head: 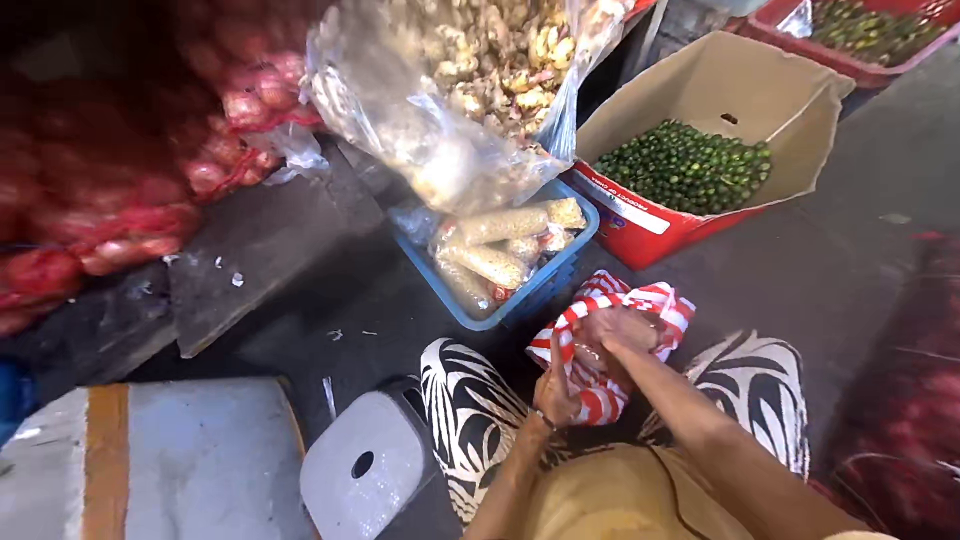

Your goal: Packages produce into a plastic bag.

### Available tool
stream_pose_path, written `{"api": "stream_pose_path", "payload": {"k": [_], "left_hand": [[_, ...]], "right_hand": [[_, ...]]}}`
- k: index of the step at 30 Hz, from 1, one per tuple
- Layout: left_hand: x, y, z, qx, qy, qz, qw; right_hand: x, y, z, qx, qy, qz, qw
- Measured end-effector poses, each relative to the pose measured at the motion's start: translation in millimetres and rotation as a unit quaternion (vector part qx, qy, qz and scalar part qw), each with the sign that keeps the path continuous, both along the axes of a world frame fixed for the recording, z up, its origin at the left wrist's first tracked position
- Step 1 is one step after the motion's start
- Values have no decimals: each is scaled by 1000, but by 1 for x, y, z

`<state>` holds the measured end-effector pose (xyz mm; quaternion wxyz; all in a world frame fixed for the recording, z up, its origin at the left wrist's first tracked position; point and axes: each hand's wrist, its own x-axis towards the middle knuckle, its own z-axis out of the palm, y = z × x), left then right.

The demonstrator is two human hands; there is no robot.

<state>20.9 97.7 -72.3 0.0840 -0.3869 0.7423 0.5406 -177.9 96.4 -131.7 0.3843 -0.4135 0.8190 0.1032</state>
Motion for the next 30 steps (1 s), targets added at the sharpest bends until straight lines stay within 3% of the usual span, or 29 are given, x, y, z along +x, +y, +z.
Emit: {"api": "stream_pose_path", "payload": {"k": [3, 5, 8, 9, 11, 13, 16, 17, 21, 26, 30], "left_hand": [[22, 2, -14, 9, -28, -9, 1000], [27, -3, -20, 9, -7, -8, 1000], [40, -22, -41, 48, 143, 39, 988], [44, -31, -48, 70, 188, 62, 978], [52, -46, -63, 98, 241, 98, 960], [54, -50, -70, 126, 245, 105, 956], [51, -47, -71, 152, 212, 109, 959], [50, -47, -70, 156, 207, 111, 960], [53, -48, -71, 153, 188, 128, 962], [52, -51, -70, 141, 127, 116, 975], [54, -52, -73, 140, 134, 108, 975]], "right_hand": [[-10, 4, -26, -46, -1, -102, 994], [-16, 7, -24, -27, -11, -119, 992], [-25, -6, 21, 71, -56, 51, 995], [-24, -12, 44, 62, -106, 116, 986], [-20, -23, 93, -59, -240, 158, 956], [-7, -44, 134, -237, -274, 99, 927], [14, -103, 136, -475, -105, 56, 872], [16, -126, 130, -502, -57, 72, 860], [9, -183, 115, -367, 61, 203, 906], [-14, -193, 103, -245, 105, 374, 888], [-7, -201, 114, -248, 132, 362, 889]]}}
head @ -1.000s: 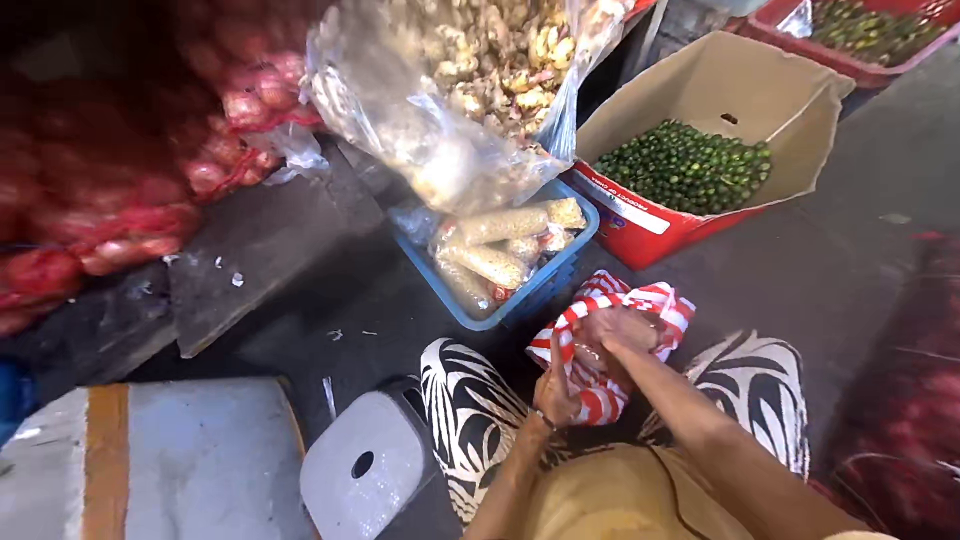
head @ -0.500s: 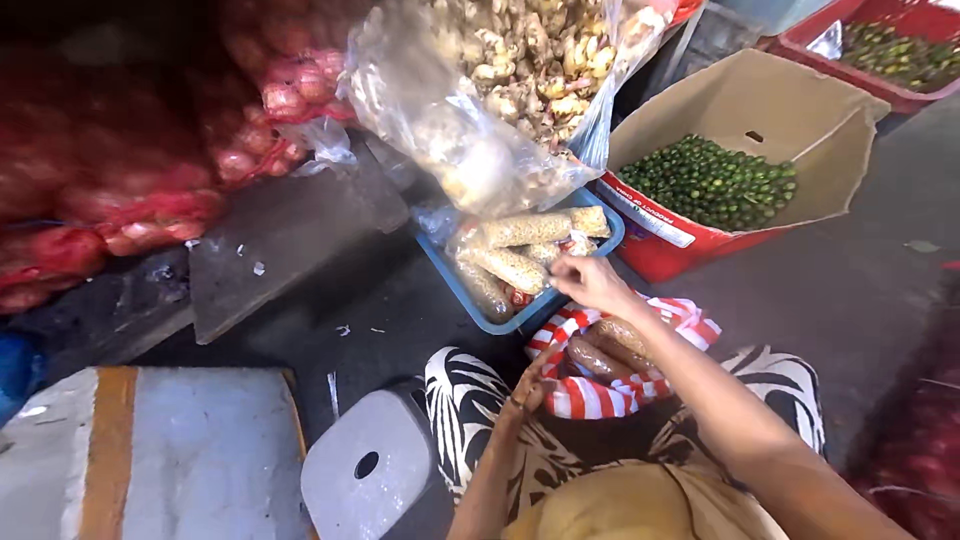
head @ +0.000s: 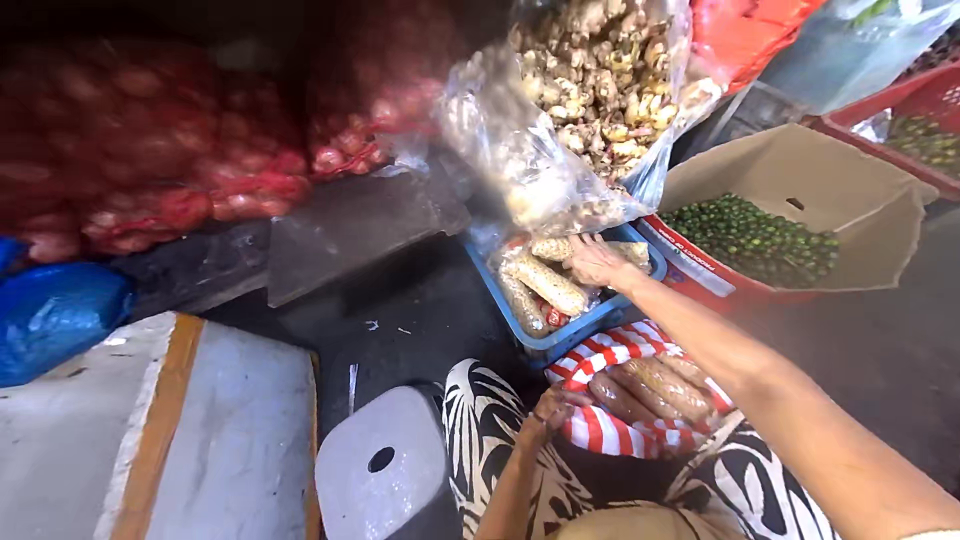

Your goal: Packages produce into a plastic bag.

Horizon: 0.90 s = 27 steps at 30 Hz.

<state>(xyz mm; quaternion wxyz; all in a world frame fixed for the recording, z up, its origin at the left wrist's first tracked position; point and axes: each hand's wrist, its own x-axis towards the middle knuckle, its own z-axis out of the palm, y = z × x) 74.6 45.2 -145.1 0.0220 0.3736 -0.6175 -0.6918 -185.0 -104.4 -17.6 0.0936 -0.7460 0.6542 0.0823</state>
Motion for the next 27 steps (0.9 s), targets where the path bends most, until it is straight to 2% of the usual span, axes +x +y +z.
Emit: {"api": "stream_pose_path", "payload": {"k": [2, 4, 6, 9, 14, 17, 19, 22, 24, 27], "left_hand": [[1, -3, 1, -2, -7, -1, 1000], [-1, -6, 0, 2, -9, -10, 1000], [0, -3, -5, 9, -5, -9, 1000], [-3, -3, -5, -4, -17, 9, 1000], [-17, 2, -7, -106, -150, -68, 981], [-24, 3, -6, -112, -178, -51, 976], [-26, 5, -2, -104, -177, -48, 977], [-20, 15, 2, -92, -98, -27, 990], [-16, 28, 7, -78, -37, -13, 996], [-24, 42, 23, -62, -15, -9, 998]], "right_hand": [[37, 6, 18, 8, -9, -73, 997], [76, 7, 29, 57, -12, -170, 984], [98, 7, 15, 75, 14, -217, 973], [97, 3, 3, 41, 37, -210, 976], [69, 23, 18, 0, -14, -151, 988], [62, 67, 39, -81, -97, -136, 983], [55, 110, 38, -158, -180, -144, 960], [43, 175, -4, -298, -341, -143, 880], [45, 216, -49, -333, -384, -178, 843], [51, 269, -103, -255, -356, -276, 856]]}}
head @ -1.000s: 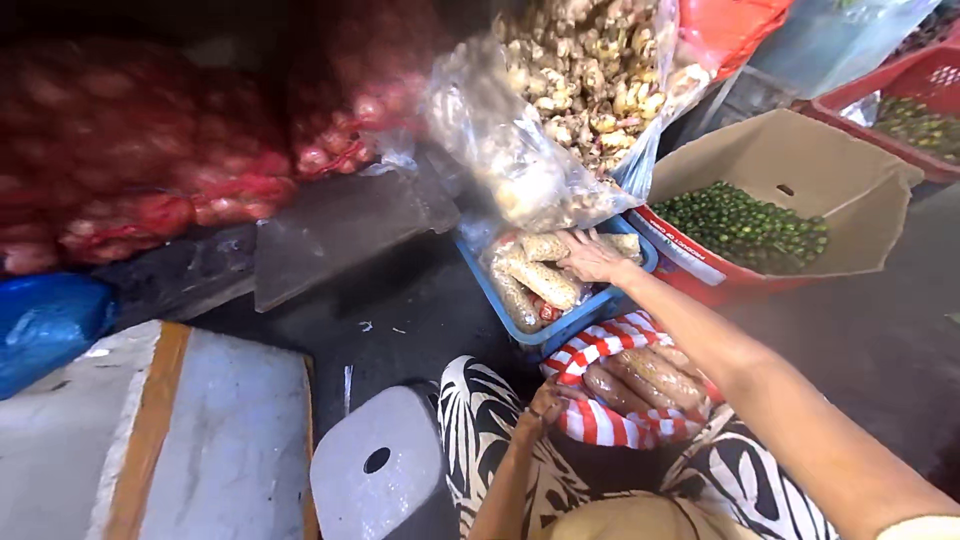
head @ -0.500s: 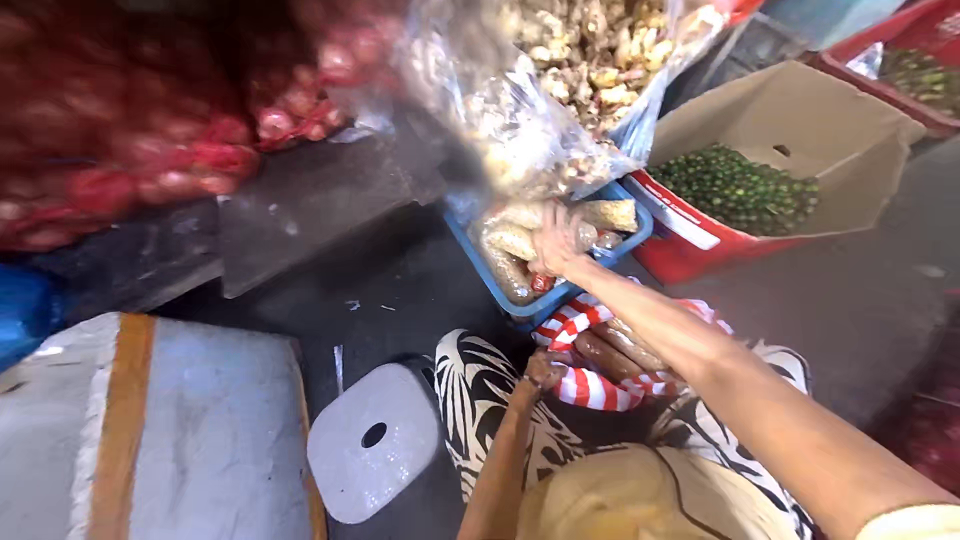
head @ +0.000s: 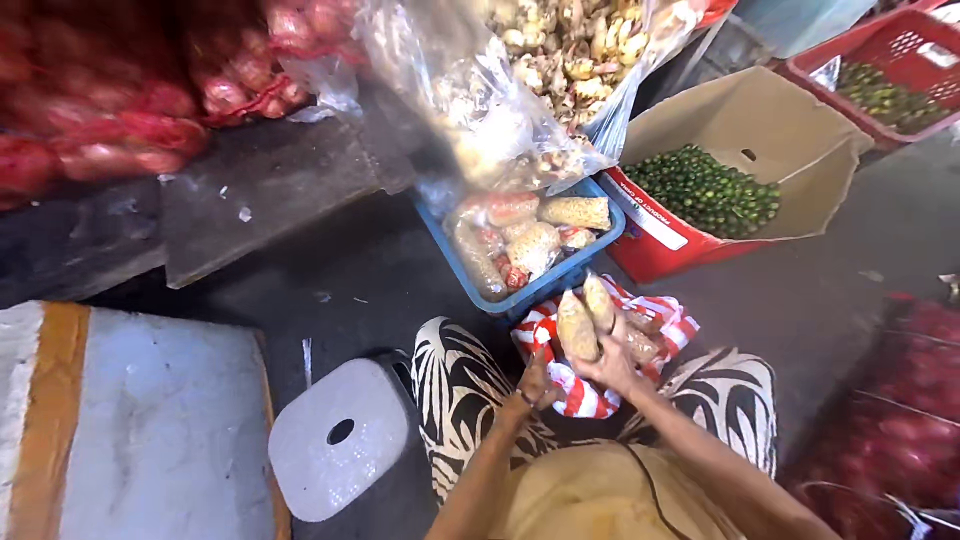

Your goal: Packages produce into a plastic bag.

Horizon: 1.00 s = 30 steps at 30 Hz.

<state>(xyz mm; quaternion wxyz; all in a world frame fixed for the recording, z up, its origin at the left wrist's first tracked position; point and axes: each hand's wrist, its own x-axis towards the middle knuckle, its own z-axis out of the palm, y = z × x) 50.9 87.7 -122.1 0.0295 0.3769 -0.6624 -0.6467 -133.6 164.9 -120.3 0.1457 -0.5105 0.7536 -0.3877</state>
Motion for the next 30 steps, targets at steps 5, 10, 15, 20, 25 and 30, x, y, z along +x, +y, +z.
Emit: {"api": "stream_pose_path", "payload": {"k": [5, 10, 15, 20, 25, 30], "left_hand": [[-10, -9, 20, -18, -63, 22, 998], [-18, -8, 25, -76, -74, -17, 994], [5, -8, 12, -8, 1, 1, 1000], [9, -11, -20, 64, -2, 62, 996], [-15, -5, -10, -25, -208, 94, 973], [-45, 23, -8, -56, -380, 31, 923]], "right_hand": [[8, 51, -34, 262, -34, 61, 963], [-1, 37, -44, 484, 100, 97, 864], [-19, -32, 32, 254, 54, 76, 963], [-63, -158, 91, 13, 209, 63, 976], [-84, -260, 105, 399, 317, 37, 860], [-74, -275, 96, 495, 360, 21, 791]]}}
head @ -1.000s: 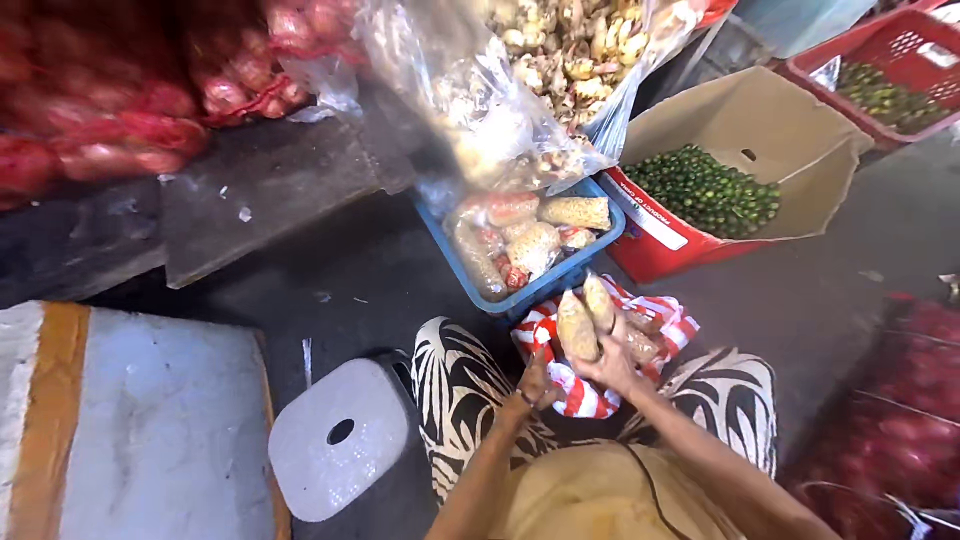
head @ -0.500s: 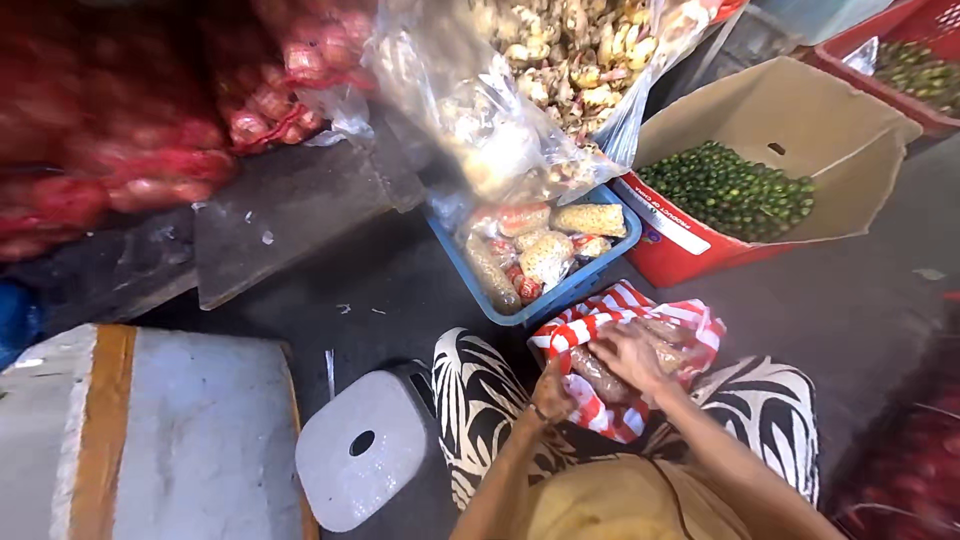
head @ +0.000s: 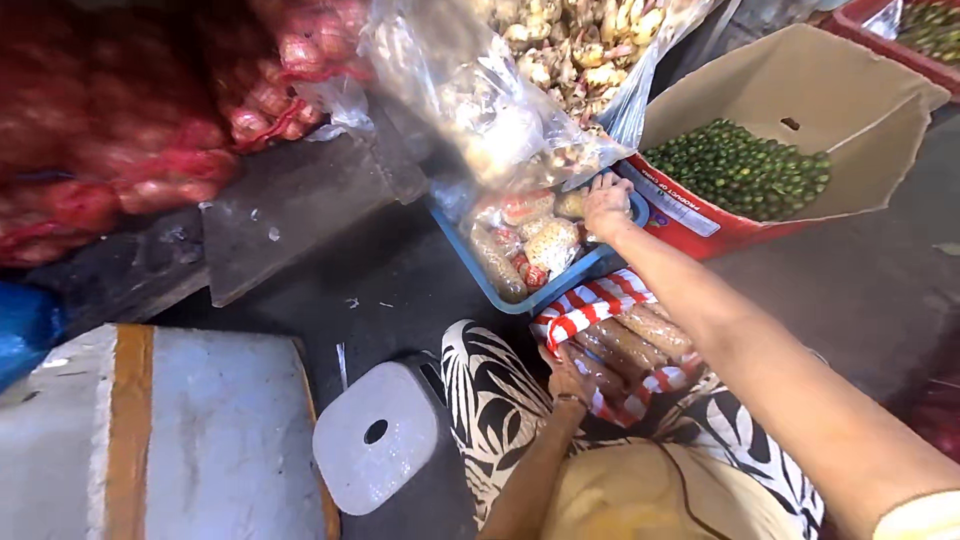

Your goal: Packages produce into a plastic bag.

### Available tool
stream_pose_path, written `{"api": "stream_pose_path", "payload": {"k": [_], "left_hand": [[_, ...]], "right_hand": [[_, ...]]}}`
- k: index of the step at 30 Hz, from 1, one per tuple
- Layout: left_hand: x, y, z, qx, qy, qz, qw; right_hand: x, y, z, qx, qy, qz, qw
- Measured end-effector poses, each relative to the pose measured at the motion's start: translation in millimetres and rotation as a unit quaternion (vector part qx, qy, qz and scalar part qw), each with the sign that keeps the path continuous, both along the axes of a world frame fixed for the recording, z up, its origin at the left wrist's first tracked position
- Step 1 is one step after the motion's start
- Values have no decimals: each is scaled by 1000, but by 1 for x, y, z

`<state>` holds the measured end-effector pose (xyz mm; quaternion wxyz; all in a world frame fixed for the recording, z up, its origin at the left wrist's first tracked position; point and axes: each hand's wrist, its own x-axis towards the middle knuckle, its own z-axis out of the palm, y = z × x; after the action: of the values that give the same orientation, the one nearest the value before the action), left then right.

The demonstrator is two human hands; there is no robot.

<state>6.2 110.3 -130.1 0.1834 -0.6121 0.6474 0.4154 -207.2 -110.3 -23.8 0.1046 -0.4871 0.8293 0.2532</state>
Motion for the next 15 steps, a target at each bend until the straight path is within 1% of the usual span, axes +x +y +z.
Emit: {"api": "stream_pose_path", "payload": {"k": [2, 5, 7, 9, 11, 13, 14, 15], "left_hand": [[1, 7, 0, 39, 2, -25, 999], [14, 4, 10, 90, 78, 2, 993], [21, 6, 21, 102, 143, 22, 984], [25, 15, 33, 101, 188, 26, 977], [23, 20, 50, 95, 238, 33, 966], [25, 21, 71, 114, 299, 71, 945], [26, 21, 83, 132, 329, 108, 929], [27, 22, 91, 162, 370, 161, 901]], "right_hand": [[0, 1, 7, 13, 10, 7, 1000], [-10, 5, 28, 0, -10, 26, 1000], [-17, 16, 44, -50, -48, 23, 997], [-26, 33, 53, -115, -101, 10, 988], [-38, 58, 63, -162, -140, -21, 977], [-54, 98, 74, -212, -173, -67, 959], [-63, 127, 78, -261, -198, -89, 941], [-72, 161, 79, -321, -226, -105, 913]]}}
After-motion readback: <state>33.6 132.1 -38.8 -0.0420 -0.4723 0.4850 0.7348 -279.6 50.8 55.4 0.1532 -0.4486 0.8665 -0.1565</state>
